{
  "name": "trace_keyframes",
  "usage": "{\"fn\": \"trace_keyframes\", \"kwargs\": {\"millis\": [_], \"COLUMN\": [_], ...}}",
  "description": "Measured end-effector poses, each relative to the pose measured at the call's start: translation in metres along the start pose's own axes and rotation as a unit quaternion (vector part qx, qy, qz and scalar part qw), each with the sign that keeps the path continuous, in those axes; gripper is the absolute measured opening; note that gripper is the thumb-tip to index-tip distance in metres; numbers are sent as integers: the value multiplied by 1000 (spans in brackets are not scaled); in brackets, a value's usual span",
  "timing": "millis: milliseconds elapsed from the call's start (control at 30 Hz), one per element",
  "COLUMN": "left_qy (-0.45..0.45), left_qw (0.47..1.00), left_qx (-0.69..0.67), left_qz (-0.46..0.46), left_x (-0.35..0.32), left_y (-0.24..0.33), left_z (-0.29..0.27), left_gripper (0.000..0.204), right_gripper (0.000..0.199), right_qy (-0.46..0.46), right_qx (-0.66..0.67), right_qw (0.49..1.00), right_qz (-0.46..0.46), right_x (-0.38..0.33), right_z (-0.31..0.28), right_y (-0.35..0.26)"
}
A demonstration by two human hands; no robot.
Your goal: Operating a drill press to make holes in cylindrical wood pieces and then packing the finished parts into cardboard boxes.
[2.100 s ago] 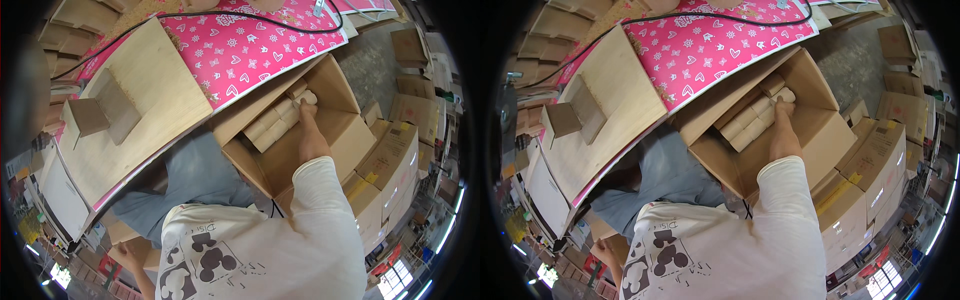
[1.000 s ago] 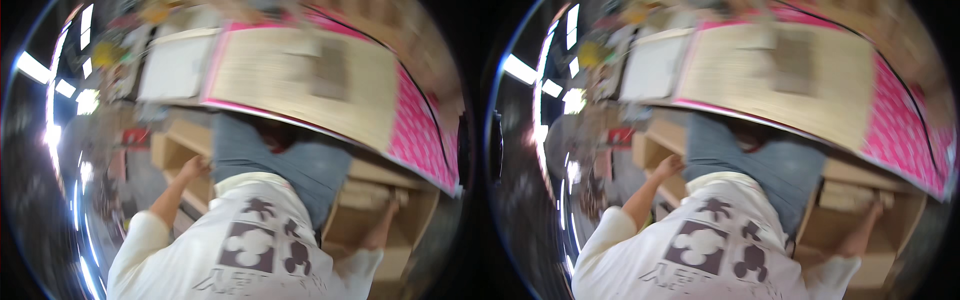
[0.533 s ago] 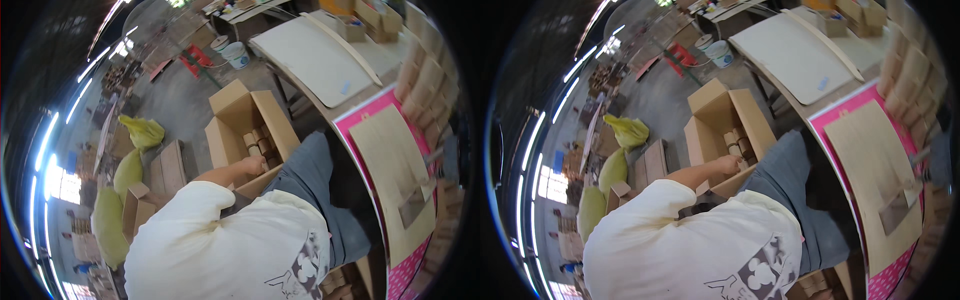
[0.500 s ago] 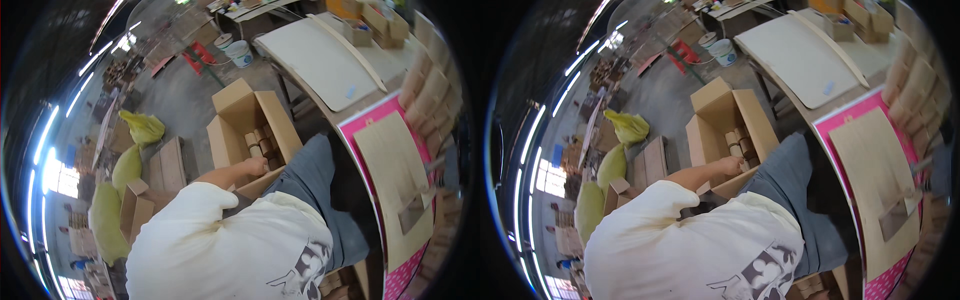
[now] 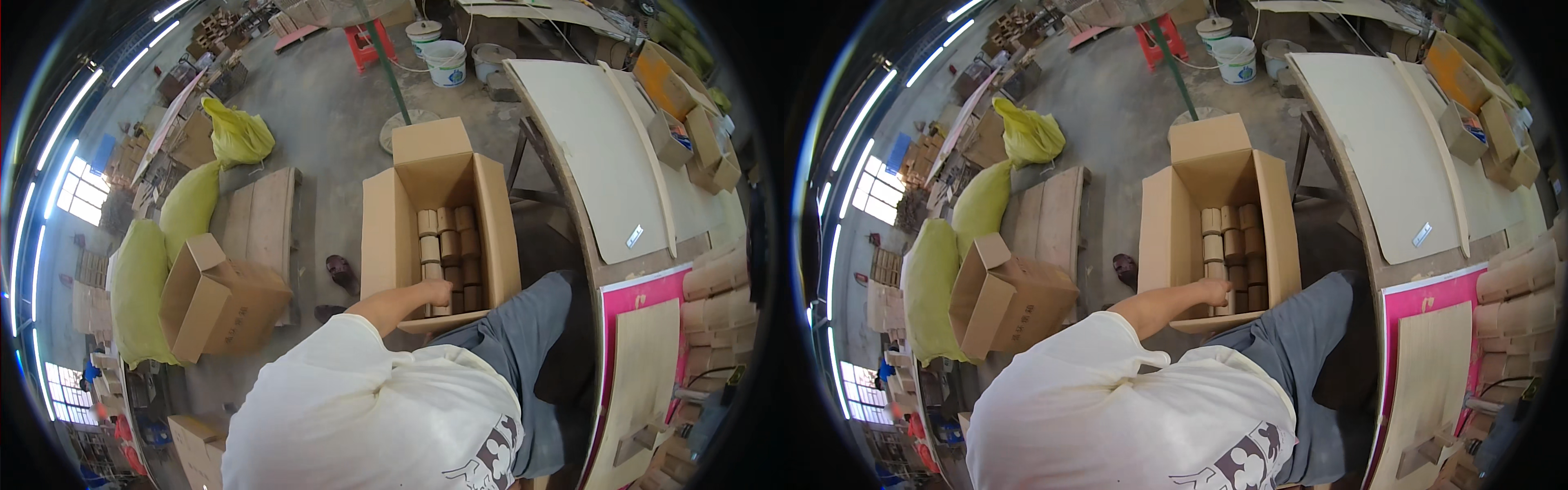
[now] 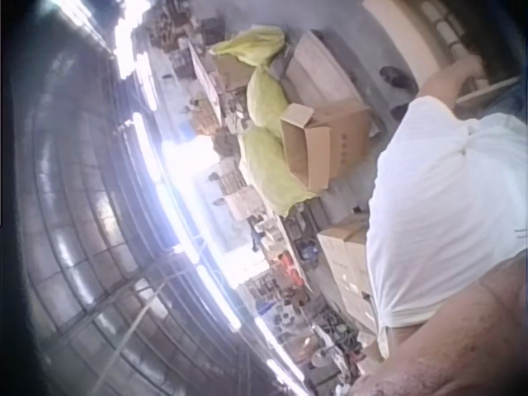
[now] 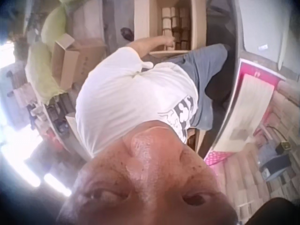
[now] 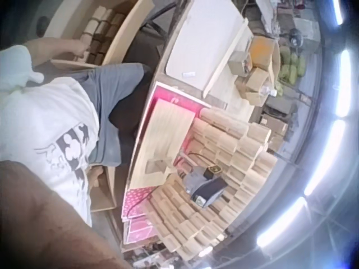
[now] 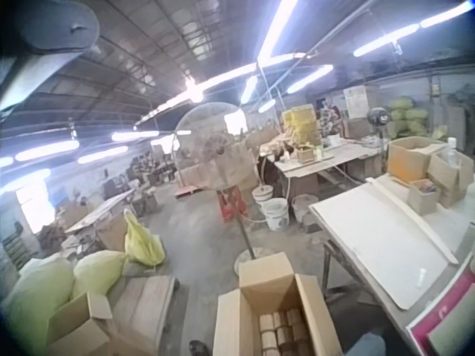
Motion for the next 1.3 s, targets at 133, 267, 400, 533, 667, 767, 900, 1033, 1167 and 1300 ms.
{"fn": "trace_keyframes", "kwargs": {"millis": [133, 267, 400, 533, 667, 767, 900, 1033, 1167, 1300], "left_qy": [-35, 0, -61, -92, -83, -41, 48, 84, -7, -49], "left_qw": [998, 1000, 998, 993, 993, 991, 990, 989, 992, 981], "left_qx": [-17, 4, -8, -59, -59, -87, -17, 40, 125, 188], "left_qz": [-39, -21, -21, -39, -54, -90, -133, -111, 24, -6], "left_x": [16, 36, 60, 78, 83, 84, 90, 96, 131, 148], "left_y": [-25, -24, -43, -28, -36, -55, -67, -91, -60, -54], "left_z": [23, 41, 64, 61, 69, 70, 48, 41, 60, 103], "left_gripper": [58, 46, 66, 71, 70, 70, 79, 92, 86, 74], "right_gripper": [43, 41, 40, 38, 37, 36, 34, 33, 32, 30], "right_qy": [-17, -13, 9, 39, 32, 16, 6, -4, 1, -4], "right_qx": [-29, -73, -184, -279, -299, -304, -315, -332, -349, -333], "right_qw": [999, 997, 980, 950, 941, 939, 934, 926, 917, 922], "right_qz": [-4, 22, 79, 137, 154, 158, 169, 178, 195, 198], "right_x": [-16, -53, -126, -205, -231, -240, -267, -293, -333, -355], "right_z": [-3, -42, -189, -319, -335, -327, -307, -293, -281, -242], "right_y": [-15, -4, 4, -21, -35, -46, -76, -117, -158, -175]}}
Point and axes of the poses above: each hand's wrist, its own x-axis towards the middle knuckle, its own z-axis out of the palm, y = z × x, the point moved 5 cm from there along x, towards the middle knuckle, and after that the axes turned 14 degrees about z, right-handed, at the moved point
